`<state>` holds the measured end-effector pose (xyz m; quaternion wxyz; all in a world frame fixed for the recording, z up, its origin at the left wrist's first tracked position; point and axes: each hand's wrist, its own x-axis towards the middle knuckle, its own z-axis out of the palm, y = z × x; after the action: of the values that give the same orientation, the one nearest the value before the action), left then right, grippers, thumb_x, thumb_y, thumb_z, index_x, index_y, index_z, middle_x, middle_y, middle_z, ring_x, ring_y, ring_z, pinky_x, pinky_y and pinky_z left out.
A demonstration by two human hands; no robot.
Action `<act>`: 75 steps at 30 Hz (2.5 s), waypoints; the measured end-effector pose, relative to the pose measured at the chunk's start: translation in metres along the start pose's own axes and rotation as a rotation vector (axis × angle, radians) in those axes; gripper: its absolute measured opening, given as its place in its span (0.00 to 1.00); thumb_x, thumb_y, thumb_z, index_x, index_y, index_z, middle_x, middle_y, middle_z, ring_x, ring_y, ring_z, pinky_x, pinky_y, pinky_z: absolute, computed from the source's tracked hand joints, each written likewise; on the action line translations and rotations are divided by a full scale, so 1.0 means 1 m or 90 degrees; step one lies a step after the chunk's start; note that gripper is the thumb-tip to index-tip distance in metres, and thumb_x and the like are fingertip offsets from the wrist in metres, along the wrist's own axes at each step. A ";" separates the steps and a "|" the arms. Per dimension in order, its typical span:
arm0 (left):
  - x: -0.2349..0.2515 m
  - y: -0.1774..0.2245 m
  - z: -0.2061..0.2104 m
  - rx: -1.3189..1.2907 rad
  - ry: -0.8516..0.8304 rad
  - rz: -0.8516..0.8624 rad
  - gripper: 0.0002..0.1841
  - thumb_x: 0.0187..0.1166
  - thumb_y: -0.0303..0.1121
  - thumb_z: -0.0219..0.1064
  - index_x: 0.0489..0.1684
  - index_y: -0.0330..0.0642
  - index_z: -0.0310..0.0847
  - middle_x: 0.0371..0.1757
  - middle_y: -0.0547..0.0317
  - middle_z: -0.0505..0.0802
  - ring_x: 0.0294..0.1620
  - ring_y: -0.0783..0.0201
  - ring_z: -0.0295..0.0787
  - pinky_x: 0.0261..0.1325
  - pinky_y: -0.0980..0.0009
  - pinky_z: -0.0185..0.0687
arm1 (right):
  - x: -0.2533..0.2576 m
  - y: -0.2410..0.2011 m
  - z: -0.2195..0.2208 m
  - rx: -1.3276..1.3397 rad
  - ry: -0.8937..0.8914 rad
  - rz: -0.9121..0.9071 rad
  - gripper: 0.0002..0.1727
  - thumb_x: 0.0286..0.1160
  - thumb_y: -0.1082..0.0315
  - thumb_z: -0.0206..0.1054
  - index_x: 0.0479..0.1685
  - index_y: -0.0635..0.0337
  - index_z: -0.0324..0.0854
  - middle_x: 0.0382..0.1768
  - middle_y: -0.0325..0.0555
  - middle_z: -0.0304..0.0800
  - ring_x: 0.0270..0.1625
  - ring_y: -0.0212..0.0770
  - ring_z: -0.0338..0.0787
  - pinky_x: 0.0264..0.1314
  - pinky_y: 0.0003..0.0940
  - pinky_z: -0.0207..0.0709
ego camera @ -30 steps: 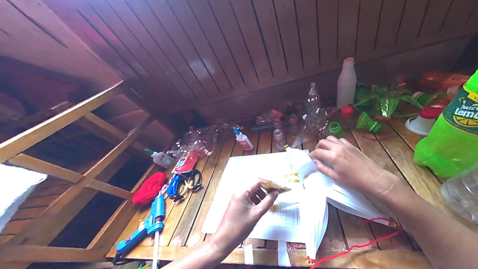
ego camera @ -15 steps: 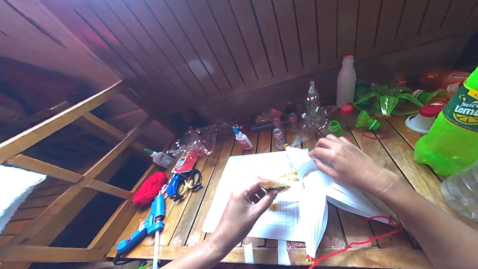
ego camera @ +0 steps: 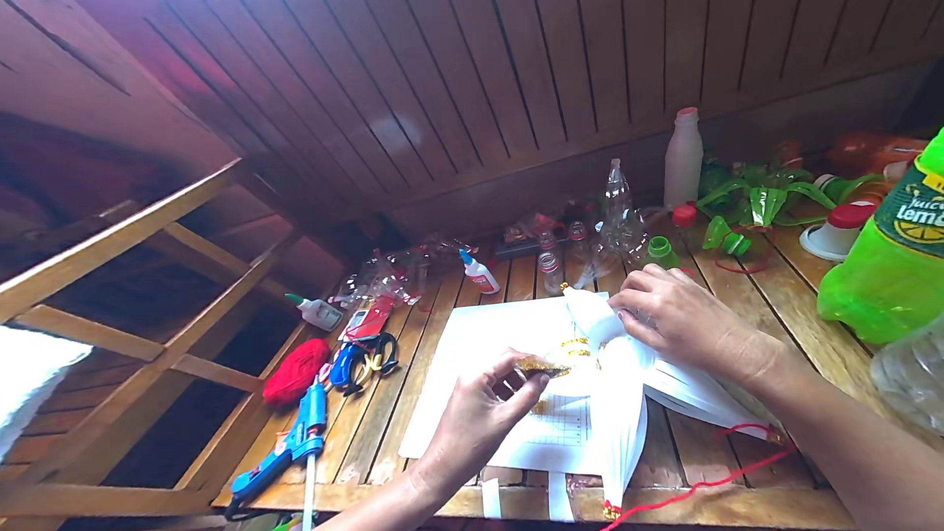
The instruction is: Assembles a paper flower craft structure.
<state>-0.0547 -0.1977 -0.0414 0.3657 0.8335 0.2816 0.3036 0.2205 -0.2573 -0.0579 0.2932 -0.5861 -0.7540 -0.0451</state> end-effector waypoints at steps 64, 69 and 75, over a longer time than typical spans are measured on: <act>-0.001 0.002 0.000 0.022 0.009 0.005 0.07 0.74 0.31 0.69 0.41 0.38 0.90 0.36 0.69 0.92 0.29 0.85 0.86 0.34 0.89 0.82 | 0.000 0.000 0.002 -0.006 0.025 -0.015 0.14 0.79 0.66 0.60 0.42 0.59 0.93 0.41 0.51 0.91 0.50 0.54 0.88 0.48 0.51 0.77; 0.000 0.002 0.000 0.030 0.002 0.001 0.08 0.75 0.32 0.68 0.42 0.38 0.90 0.36 0.69 0.92 0.30 0.85 0.86 0.35 0.88 0.83 | 0.000 0.001 0.004 0.000 0.032 -0.017 0.14 0.78 0.65 0.60 0.42 0.60 0.92 0.41 0.51 0.91 0.50 0.55 0.88 0.48 0.52 0.77; 0.001 0.004 0.001 0.031 0.000 -0.005 0.08 0.75 0.31 0.68 0.42 0.38 0.90 0.36 0.69 0.92 0.30 0.85 0.86 0.35 0.88 0.83 | 0.000 0.001 0.005 -0.011 0.041 -0.022 0.13 0.78 0.65 0.61 0.41 0.60 0.92 0.41 0.52 0.91 0.49 0.56 0.89 0.47 0.52 0.77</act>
<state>-0.0525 -0.1999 -0.0387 0.3467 0.8408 0.2924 0.2955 0.2198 -0.2551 -0.0625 0.3113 -0.5736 -0.7539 -0.0754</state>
